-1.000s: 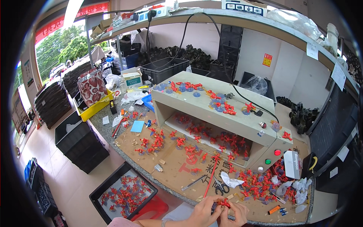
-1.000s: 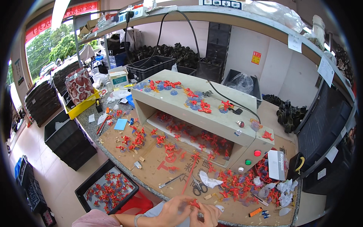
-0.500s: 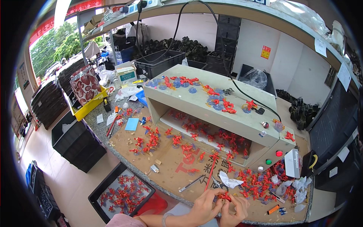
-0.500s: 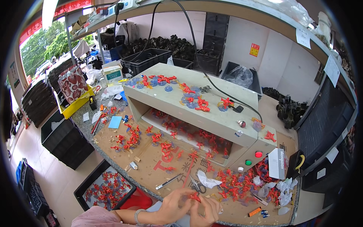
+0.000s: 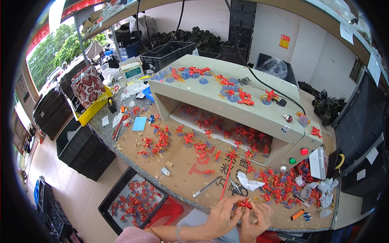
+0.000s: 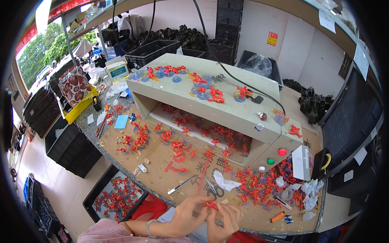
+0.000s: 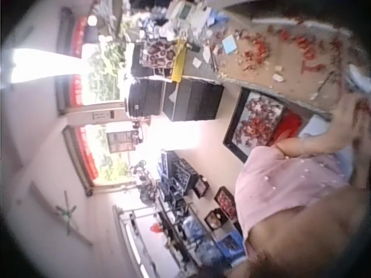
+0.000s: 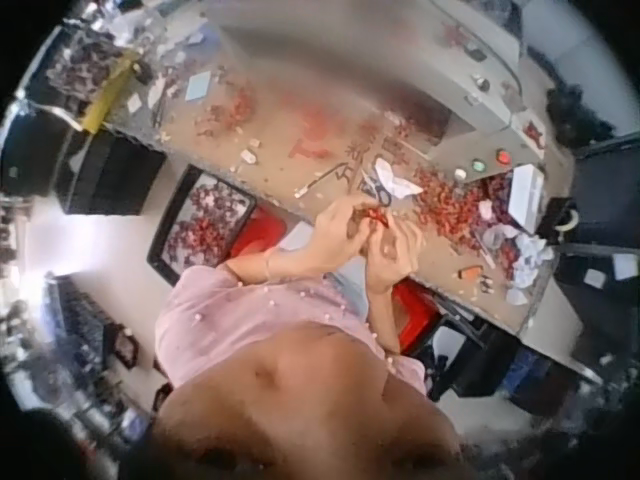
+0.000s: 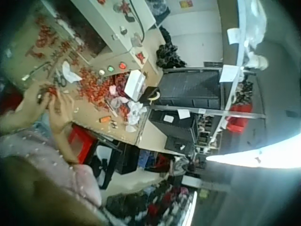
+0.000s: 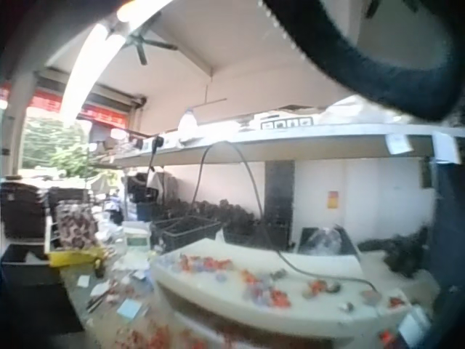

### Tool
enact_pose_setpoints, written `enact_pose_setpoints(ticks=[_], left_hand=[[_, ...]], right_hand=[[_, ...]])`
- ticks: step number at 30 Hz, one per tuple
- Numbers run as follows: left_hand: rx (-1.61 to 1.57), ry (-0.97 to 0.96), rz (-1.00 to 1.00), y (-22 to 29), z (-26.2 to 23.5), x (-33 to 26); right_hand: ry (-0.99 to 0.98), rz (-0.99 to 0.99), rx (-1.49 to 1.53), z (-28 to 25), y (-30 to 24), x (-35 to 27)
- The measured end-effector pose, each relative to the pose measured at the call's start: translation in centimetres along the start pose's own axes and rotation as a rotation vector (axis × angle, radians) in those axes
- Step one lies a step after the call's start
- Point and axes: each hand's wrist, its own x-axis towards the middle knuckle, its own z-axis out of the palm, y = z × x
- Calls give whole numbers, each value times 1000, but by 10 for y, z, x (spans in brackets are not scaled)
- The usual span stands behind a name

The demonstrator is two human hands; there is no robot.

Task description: The recorder is assembling small red and yellow plastic components, likely for toy figurines, using hands, a brush for adhesive, and a liquid dispenser.

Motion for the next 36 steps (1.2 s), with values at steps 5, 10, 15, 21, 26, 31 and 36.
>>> enact_pose_setpoints(ticks=[5, 10, 15, 21, 26, 31, 36], left_hand=[[-47, -30, -37, 3, 6, -3], [-54, -41, -35, 4, 6, -3], [-22, -30, -15, 6, 7, -3], [-9, -29, 28, 5, 6, 2], [-17, -23, -5, 6, 3, 1], [-64, -7, 0, 5, 5, 0], [-52, 1, 28, 3, 5, 0]], right_hand=[[12, 36, -16, -5, 4, -7], [16, 40, -49, -3, 8, -12], [9, 47, 15, -11, -2, -4], [12, 65, -70, -2, 3, -10], [6, 42, -68, 0, 3, -10], [33, 17, -11, -6, -5, -7], [2, 27, -33, -4, -2, -6]])
